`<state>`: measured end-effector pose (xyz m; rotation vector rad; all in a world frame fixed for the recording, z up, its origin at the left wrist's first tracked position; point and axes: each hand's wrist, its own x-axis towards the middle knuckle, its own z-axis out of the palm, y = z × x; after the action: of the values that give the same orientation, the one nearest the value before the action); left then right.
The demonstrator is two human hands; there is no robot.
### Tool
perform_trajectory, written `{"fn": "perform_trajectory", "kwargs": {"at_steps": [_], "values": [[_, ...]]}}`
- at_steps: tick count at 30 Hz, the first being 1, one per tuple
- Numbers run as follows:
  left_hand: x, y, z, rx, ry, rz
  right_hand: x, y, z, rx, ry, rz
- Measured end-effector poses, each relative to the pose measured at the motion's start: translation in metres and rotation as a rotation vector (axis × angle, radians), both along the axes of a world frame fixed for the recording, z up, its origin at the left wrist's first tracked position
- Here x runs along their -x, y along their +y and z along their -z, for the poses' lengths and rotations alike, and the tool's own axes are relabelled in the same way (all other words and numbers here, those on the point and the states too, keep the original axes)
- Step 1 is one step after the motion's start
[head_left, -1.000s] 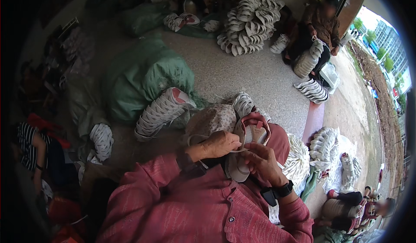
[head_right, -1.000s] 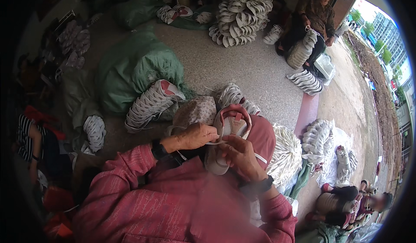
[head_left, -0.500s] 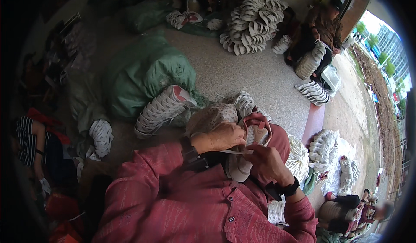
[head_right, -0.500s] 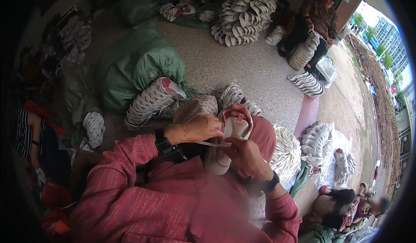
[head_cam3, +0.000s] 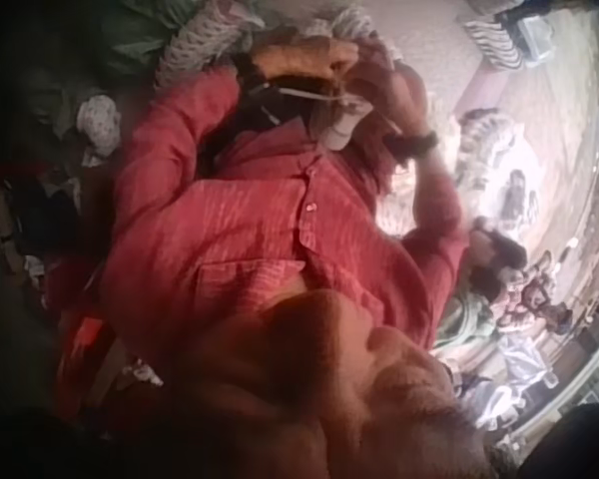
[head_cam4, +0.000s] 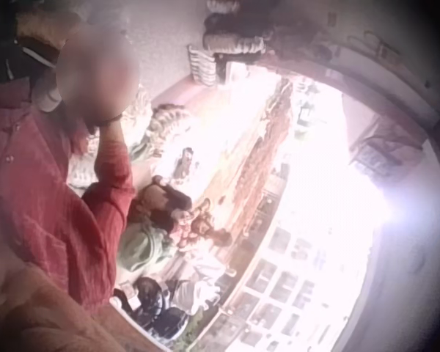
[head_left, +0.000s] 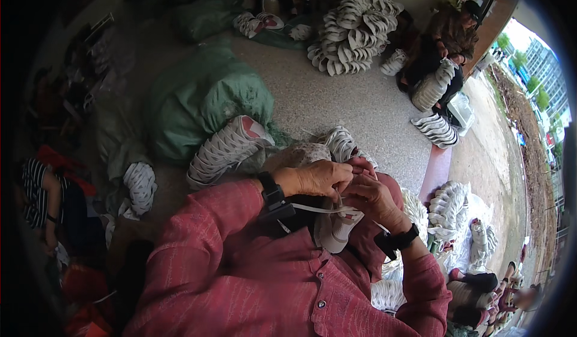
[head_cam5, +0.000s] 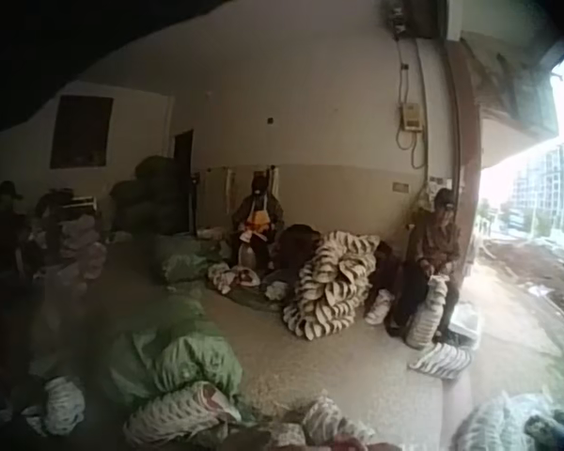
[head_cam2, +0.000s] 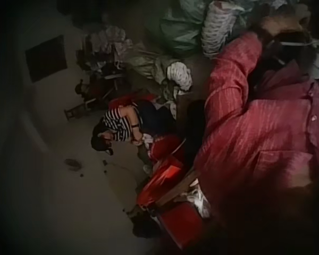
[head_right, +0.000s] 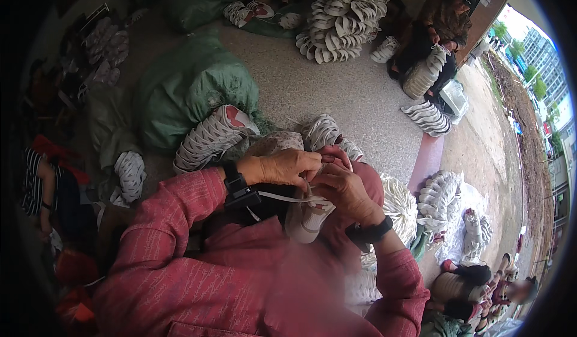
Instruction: The person sits on the floor and laces a white sneaker held in their lap. They thread a white shoelace through the eyelets, pull it tight, and tie a knot. The person then picks up a second shoe from a nearby pile to continue the process.
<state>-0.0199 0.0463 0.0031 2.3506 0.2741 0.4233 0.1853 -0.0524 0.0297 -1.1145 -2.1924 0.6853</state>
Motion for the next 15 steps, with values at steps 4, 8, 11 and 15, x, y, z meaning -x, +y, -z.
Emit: {"fn": "perform_trajectory", "kwargs": {"at_steps": [4,8,11,15], "values": [[0.003,0.0,0.003,0.023,-0.057,0.019,0.013,0.0,-0.003,-0.339,-0.218,-0.068],[0.008,-0.017,-0.012,0.062,-0.05,-0.023,-0.016,-0.001,-0.031,-0.534,-0.506,0.035],[0.004,-0.038,-0.019,-0.086,0.001,-0.121,-0.095,0.005,-0.049,-0.462,-0.45,0.473],[-0.013,-0.046,0.001,-0.255,0.061,-0.257,-0.082,-0.017,-0.064,0.452,0.318,0.451]]}}
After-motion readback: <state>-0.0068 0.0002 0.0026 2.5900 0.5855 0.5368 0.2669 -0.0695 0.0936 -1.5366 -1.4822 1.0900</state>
